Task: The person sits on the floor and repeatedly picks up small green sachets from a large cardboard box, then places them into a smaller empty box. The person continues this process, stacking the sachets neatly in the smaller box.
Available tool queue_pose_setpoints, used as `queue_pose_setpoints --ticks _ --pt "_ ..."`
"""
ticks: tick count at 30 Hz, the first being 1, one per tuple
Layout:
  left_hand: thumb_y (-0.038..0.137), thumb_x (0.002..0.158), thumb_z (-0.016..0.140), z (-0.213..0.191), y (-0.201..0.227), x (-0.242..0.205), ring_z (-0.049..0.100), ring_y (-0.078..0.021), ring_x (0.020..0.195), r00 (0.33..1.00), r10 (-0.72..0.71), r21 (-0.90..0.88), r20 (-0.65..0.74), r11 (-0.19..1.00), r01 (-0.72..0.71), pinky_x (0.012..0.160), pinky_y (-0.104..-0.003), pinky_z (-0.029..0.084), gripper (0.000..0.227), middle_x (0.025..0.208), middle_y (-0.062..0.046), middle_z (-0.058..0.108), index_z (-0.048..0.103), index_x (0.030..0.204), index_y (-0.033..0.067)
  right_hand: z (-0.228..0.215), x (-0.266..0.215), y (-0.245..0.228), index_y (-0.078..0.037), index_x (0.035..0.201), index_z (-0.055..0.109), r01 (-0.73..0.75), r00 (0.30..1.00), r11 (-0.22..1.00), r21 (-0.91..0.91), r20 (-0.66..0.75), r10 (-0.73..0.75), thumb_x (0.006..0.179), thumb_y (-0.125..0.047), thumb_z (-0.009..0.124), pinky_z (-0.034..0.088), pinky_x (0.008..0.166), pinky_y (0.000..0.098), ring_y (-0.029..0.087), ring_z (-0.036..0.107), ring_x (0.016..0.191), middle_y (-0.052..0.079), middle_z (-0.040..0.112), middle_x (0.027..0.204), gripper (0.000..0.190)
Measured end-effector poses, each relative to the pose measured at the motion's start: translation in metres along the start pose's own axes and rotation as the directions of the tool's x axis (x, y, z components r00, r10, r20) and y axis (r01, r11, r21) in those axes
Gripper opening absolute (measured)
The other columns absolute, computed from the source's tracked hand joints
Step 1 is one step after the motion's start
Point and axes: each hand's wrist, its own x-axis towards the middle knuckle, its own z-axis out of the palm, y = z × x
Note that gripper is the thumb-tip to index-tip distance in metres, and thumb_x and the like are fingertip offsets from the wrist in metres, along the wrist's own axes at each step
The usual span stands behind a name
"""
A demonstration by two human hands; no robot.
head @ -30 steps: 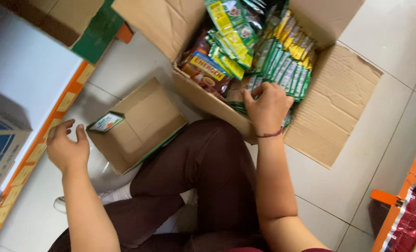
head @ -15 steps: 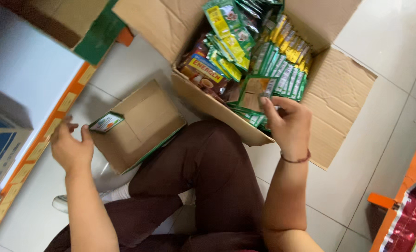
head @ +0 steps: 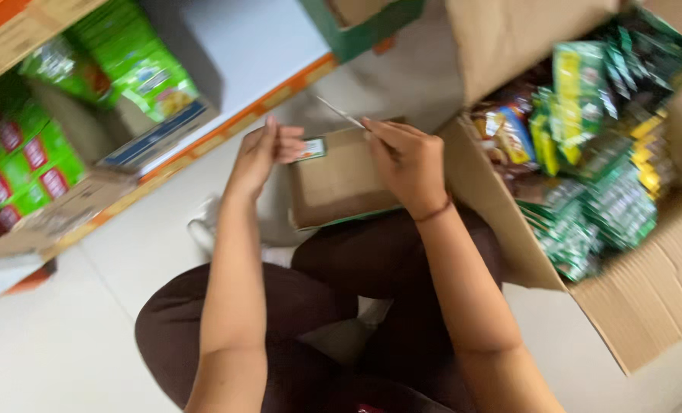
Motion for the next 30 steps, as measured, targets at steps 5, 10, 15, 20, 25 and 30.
queue_pose_setpoints --ticks 5,10,15,20,25,30 --pt "0.054 0.099 0.050 -0.019 -0.002 0.008 0.077 -0.0164 0.079 0.989 0.018 -0.211 -0.148 0.976 -0.049 0.072 -0.027 0.067 0.063 0.092 -0.013 0.074 0.064 0.122 -0.0030 0.081 0.008 0.009 0.000 0.098 0.080 0.382 0.914 0.916 -0.126 0.200 -0.354 0.094 0.001 0.071 0.062 0.078 0.0399 0.033 0.077 0.090 0.017 0.079 0.095 0.011" --pt "0.017 0.098 0.073 -0.034 -0.032 0.026 0.071 -0.0115 0.069 0.969 0.139 -0.080 -0.205 0.984 -0.158 0.066 -0.027 0.066 0.021 0.084 -0.004 0.071 0.072 0.113 0.0019 0.103 -0.008 0.027 -0.005 0.098 0.081 0.507 0.850 0.850 -0.145 0.248 -0.464 0.090 0.002 0.074 0.061 0.085 0.0326 0.024 0.077 0.097 0.010 0.080 0.104 0.013" --pt "0.013 0.098 0.072 -0.030 -0.023 0.017 0.075 -0.0248 0.095 0.959 0.239 0.287 -0.150 0.939 -0.189 0.090 -0.041 0.057 0.018 0.098 -0.009 0.076 0.072 0.114 0.0044 0.100 -0.003 0.062 -0.008 0.107 0.077 0.245 0.956 0.968 0.054 0.154 -0.251 0.087 -0.007 0.081 0.057 0.080 0.0415 0.030 0.070 0.092 0.009 0.071 0.101 0.020" --pt "0.012 0.092 0.074 -0.021 -0.022 0.013 0.075 -0.0178 0.084 0.970 0.217 0.381 -0.108 0.910 -0.161 0.079 -0.034 0.058 0.012 0.089 -0.003 0.077 0.076 0.103 0.0119 0.104 -0.001 0.078 -0.006 0.130 0.064 -0.167 0.958 0.975 0.144 0.256 0.127 0.097 -0.009 0.077 0.056 0.067 0.0382 0.027 0.068 0.080 0.017 0.071 0.100 0.036" --pt "0.005 0.088 0.073 -0.018 -0.009 0.007 0.076 -0.0288 0.088 0.990 0.099 0.419 -0.100 0.907 -0.049 0.078 -0.040 0.058 0.013 0.095 -0.014 0.075 0.076 0.101 0.0052 0.120 -0.005 0.116 -0.006 0.102 0.077 -0.220 0.943 0.963 0.154 0.285 0.170 0.093 -0.008 0.081 0.050 0.059 0.0284 0.016 0.065 0.065 0.007 0.069 0.072 0.010" --pt "0.016 0.085 0.077 -0.022 0.006 0.000 0.076 -0.0236 0.084 0.991 -0.026 0.632 -0.135 0.767 0.106 0.075 -0.039 0.058 0.013 0.090 -0.002 0.074 0.077 0.098 0.0192 0.128 -0.009 0.117 -0.007 0.093 0.078 -0.132 0.925 0.991 0.026 0.362 0.113 0.081 -0.003 0.078 0.056 0.062 0.0358 0.027 0.073 0.068 0.011 0.075 0.077 0.012"
